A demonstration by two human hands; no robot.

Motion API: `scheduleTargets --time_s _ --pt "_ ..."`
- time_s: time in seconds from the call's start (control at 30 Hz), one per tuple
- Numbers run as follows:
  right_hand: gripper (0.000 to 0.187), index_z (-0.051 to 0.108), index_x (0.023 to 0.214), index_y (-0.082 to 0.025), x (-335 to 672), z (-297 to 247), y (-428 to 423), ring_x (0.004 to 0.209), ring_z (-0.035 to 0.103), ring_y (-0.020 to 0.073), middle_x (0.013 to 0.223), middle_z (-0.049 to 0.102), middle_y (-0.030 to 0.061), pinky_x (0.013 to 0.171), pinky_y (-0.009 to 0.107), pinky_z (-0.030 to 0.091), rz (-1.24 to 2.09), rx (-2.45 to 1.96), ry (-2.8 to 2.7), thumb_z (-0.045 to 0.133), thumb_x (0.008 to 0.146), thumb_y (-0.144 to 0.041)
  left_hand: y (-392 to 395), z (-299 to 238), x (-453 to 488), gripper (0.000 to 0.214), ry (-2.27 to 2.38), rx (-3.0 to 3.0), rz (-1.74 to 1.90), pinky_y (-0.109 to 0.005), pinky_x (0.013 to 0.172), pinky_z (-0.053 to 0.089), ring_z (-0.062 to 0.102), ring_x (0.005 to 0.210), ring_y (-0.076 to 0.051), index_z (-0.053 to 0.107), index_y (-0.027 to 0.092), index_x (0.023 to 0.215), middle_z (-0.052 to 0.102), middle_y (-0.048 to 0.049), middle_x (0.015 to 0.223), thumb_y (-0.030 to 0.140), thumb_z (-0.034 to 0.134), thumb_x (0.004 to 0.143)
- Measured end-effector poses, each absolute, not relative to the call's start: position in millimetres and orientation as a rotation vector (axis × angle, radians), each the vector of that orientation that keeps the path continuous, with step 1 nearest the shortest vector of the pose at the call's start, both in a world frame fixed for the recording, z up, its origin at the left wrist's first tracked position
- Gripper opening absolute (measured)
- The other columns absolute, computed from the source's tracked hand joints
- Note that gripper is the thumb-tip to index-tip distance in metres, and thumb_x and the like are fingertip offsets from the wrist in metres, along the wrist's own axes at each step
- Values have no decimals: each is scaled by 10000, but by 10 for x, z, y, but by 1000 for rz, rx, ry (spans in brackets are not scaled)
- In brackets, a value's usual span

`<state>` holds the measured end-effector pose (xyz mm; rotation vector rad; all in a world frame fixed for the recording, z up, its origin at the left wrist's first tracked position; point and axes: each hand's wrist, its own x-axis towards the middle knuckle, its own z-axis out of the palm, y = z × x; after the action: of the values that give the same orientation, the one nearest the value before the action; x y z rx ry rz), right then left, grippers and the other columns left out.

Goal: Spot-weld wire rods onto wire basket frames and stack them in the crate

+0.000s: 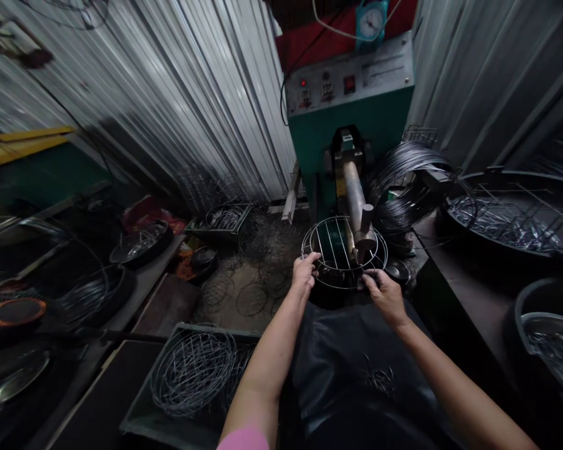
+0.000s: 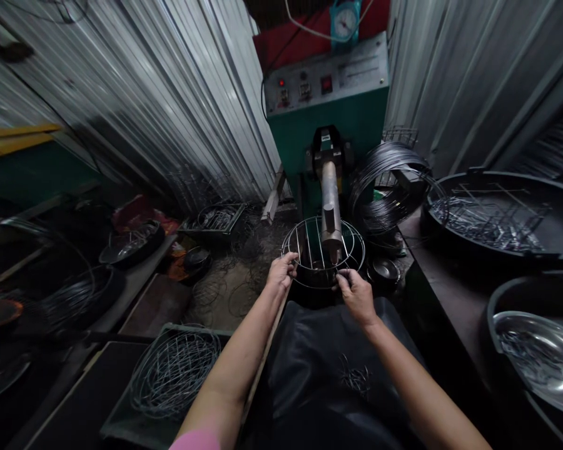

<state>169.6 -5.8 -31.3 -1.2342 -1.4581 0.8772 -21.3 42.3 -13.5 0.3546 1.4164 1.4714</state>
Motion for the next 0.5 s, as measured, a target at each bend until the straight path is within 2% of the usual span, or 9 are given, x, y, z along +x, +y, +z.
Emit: scheduleTargets --time_s 0.27,0.5 --pt "319 586 825 -178 1656 -264 -7 552 631 179 617 649 31 566 280 499 829 -1242 -1467 499 803 -485 521 -100 -217 328 1453 283 1395 -156 347 214 301 374 -27 447 144 530 329 82 443 193 766 472" --pt "349 580 852 -175 1647 -344 6 547 632 170 651 653 32 554 273 498 871 -1263 -1445 498 805 -511 496 -57 -189 317 1481 272 1372 -175 322 171 219 336 -25 388 166 482 254 96 393 150 695 563"
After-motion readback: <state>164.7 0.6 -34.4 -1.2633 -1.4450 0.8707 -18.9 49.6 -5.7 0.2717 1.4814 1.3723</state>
